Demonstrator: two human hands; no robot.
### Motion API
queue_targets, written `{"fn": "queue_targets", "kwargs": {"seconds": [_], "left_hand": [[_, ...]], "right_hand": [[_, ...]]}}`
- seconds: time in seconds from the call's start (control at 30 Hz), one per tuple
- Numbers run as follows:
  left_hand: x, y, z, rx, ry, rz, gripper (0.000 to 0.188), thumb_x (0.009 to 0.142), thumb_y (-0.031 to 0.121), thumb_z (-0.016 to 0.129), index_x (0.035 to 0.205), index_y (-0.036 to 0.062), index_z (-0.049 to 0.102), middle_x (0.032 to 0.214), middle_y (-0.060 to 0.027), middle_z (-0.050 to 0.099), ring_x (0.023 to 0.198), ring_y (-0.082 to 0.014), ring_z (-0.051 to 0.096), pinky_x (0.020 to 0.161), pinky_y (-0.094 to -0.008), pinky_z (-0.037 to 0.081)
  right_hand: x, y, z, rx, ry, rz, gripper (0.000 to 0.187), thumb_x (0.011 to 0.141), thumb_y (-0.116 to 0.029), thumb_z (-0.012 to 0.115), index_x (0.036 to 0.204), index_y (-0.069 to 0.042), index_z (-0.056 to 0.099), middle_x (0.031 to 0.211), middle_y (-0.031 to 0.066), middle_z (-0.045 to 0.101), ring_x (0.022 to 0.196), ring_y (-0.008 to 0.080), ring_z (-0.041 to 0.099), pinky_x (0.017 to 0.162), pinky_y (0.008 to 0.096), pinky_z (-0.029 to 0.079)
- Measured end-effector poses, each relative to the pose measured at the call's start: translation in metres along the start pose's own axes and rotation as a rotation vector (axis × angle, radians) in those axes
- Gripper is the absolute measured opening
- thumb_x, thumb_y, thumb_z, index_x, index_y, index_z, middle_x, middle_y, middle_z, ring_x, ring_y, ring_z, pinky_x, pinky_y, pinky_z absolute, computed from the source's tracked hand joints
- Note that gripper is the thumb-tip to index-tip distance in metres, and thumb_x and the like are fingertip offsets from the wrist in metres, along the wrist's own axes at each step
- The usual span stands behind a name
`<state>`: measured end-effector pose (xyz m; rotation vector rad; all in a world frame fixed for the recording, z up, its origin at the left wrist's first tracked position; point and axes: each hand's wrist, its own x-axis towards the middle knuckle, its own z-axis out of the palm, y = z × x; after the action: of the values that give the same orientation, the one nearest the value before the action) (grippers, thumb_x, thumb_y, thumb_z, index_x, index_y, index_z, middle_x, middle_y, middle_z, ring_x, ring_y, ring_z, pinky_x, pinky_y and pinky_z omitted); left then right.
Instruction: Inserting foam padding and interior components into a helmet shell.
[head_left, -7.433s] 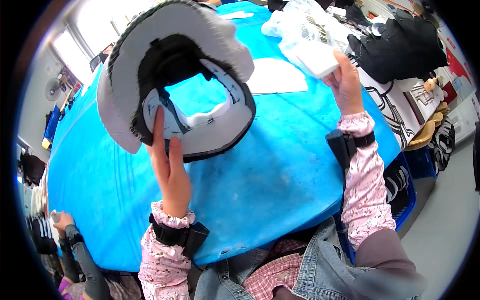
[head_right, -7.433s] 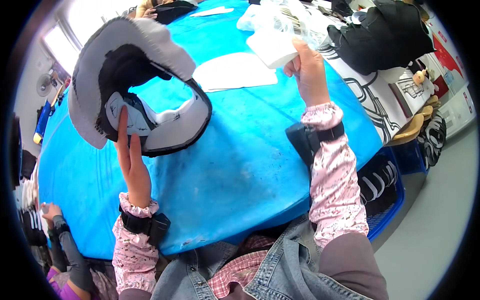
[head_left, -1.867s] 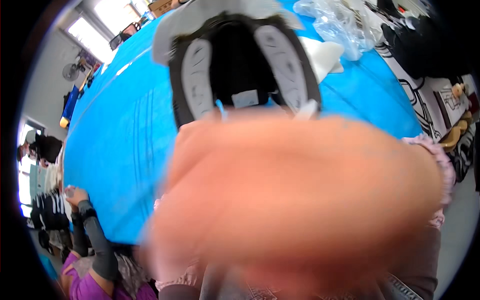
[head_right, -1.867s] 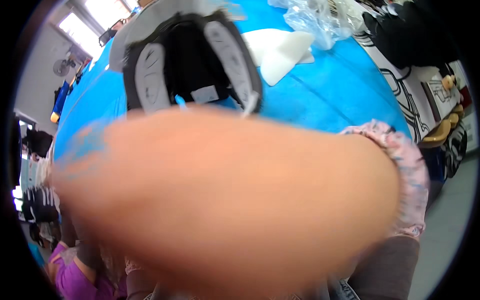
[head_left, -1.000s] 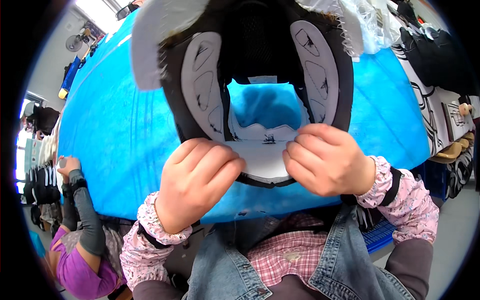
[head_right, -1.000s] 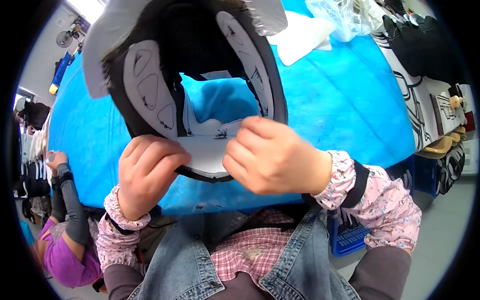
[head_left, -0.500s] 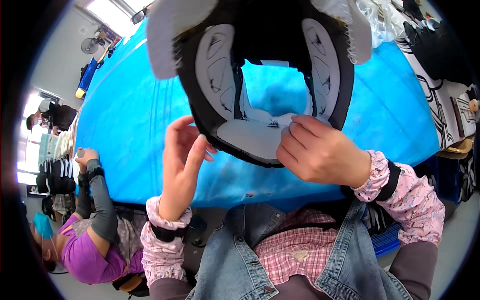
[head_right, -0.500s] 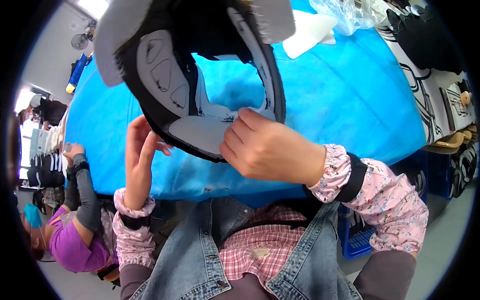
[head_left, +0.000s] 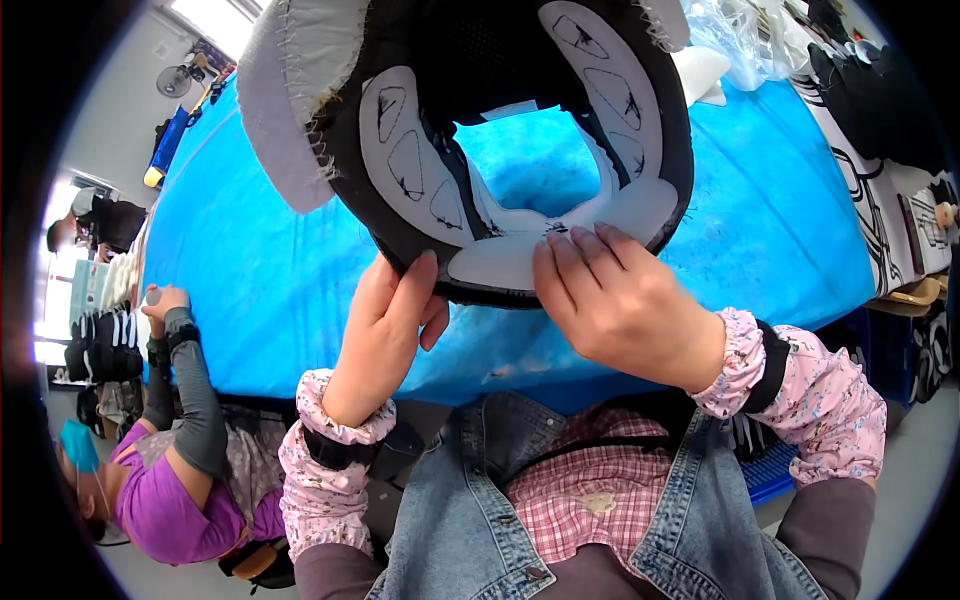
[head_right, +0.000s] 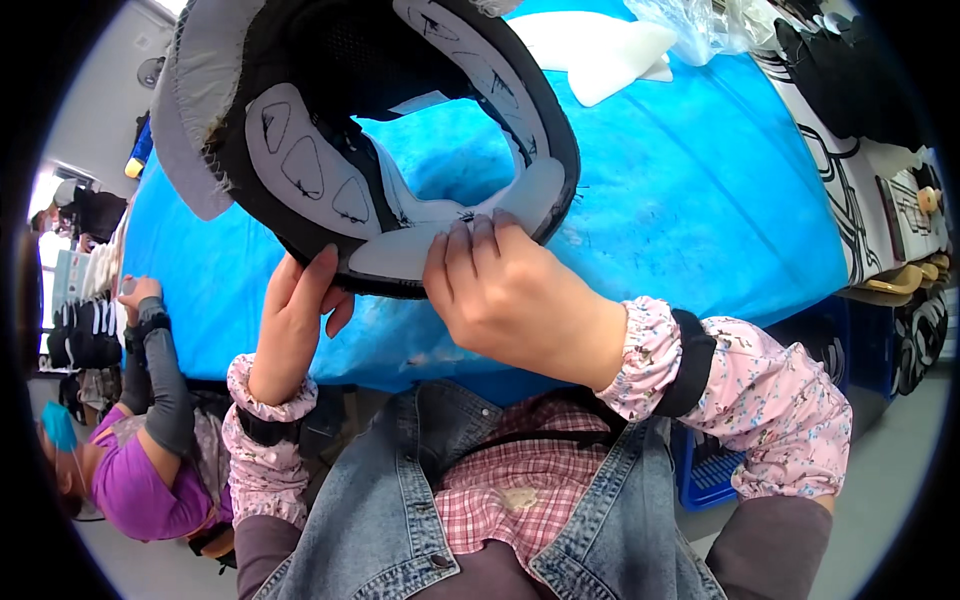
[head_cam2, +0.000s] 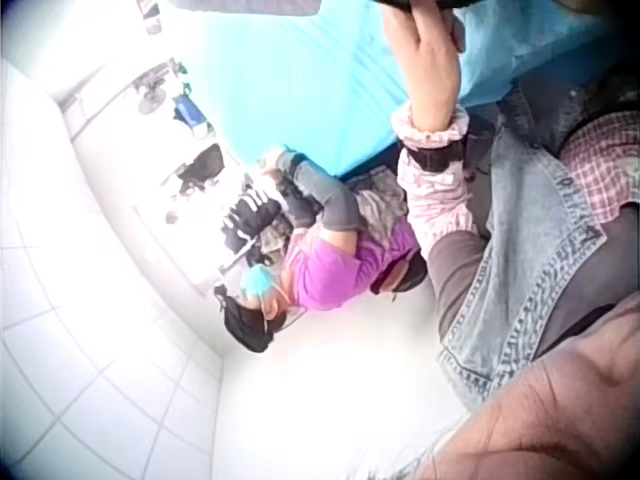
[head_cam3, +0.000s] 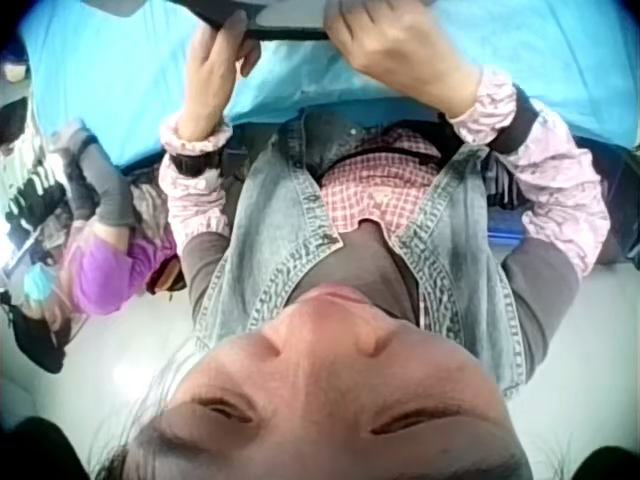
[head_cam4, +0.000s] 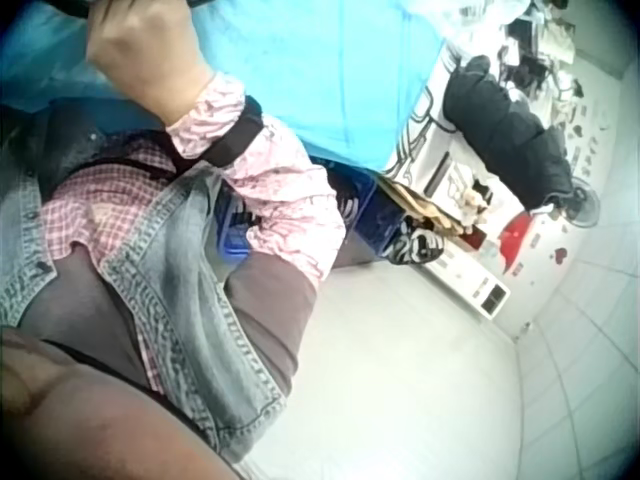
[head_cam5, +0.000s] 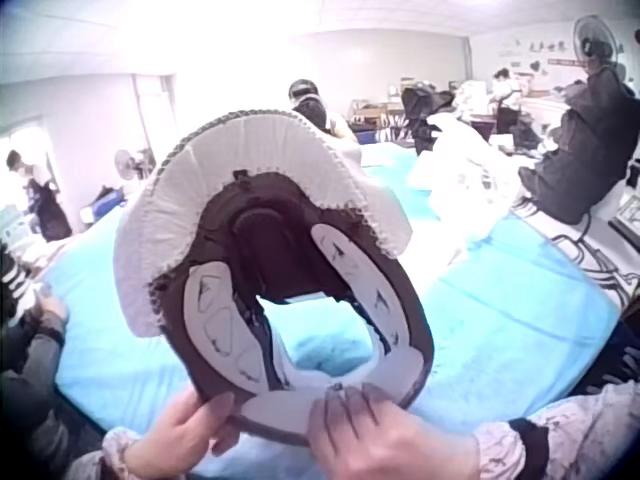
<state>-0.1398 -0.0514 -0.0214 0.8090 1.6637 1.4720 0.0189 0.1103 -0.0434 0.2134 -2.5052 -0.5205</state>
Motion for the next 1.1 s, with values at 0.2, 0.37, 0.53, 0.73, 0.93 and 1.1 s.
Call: {"fn": "queue_targets", "kwargs": {"seconds": [0.2,0.37,0.53,0.73,0.93,1.1], "left_hand": [[0.004,0.008,0.03,0.626,0.301,0.931,0.055,0.083,-0.001,0.055,0.134,-0.0018,0.033,0.109,-0.0135,0.052,0.099,-0.0221,0.052,0.083,-0.0321,0.044],[-0.017,0.053,0.044,0.25,-0.231,0.926,0.024,0.075,-0.005,0.06,0.097,0.0007,0.062,0.104,-0.018,0.054,0.091,-0.0299,0.057,0.079,-0.0364,0.046],[-0.057,0.104,0.073,-0.518,-0.478,1.075,0.032,0.093,0.035,0.037,0.107,0.0123,0.055,0.103,-0.0036,0.057,0.096,-0.0157,0.055,0.095,-0.0361,0.035],[-0.057,0.119,0.102,-0.725,-1.048,1.149,0.051,0.098,0.042,0.023,0.124,0.0088,0.053,0.11,-0.0086,0.058,0.099,-0.0161,0.055,0.094,-0.0333,0.039],[-0.069,0.123,0.161,-0.88,-1.587,0.652,0.046,0.098,0.038,0.029,0.12,0.0094,0.056,0.11,-0.0077,0.059,0.101,-0.0149,0.054,0.097,-0.0344,0.036],[-0.085,0.123,0.2,-0.929,-1.939,0.038,0.041,0.098,0.035,0.034,0.117,0.0098,0.058,0.11,-0.0069,0.06,0.102,-0.0139,0.054,0.099,-0.0353,0.034]], "right_hand": [[0.012,0.018,0.004,0.132,-0.103,0.059,0.02,0.07,-0.012,0.055,0.084,0.001,0.056,0.071,0.0078,0.056,0.064,0.0181,0.058,0.058,0.0274,0.046],[0.013,0.017,0.019,0.081,0.119,-0.032,0.01,0.068,-0.015,0.056,0.067,-0.006,0.05,0.056,0.0015,0.047,0.05,0.0132,0.049,0.048,0.0263,0.034],[0.02,0.01,0.02,0.07,0.172,0.029,0.008,0.069,-0.013,0.055,0.067,-0.008,0.049,0.057,0.0005,0.046,0.052,0.0135,0.049,0.049,0.0265,0.035],[0.018,0.015,0.013,0.131,0.074,0.129,0.012,0.073,-0.009,0.057,0.083,-0.003,0.056,0.062,0.0021,0.05,0.055,0.0158,0.053,0.052,0.0277,0.04],[0.015,0.023,0.022,0.166,0.149,0.139,0.005,0.075,-0.012,0.053,0.074,-0.009,0.05,0.06,0.0025,0.048,0.055,0.0178,0.053,0.051,0.031,0.04],[0.021,0.023,0.025,0.164,0.144,0.137,0.004,0.075,-0.012,0.054,0.074,-0.01,0.052,0.062,0.0014,0.054,0.058,0.0172,0.057,0.053,0.0301,0.042]]}}
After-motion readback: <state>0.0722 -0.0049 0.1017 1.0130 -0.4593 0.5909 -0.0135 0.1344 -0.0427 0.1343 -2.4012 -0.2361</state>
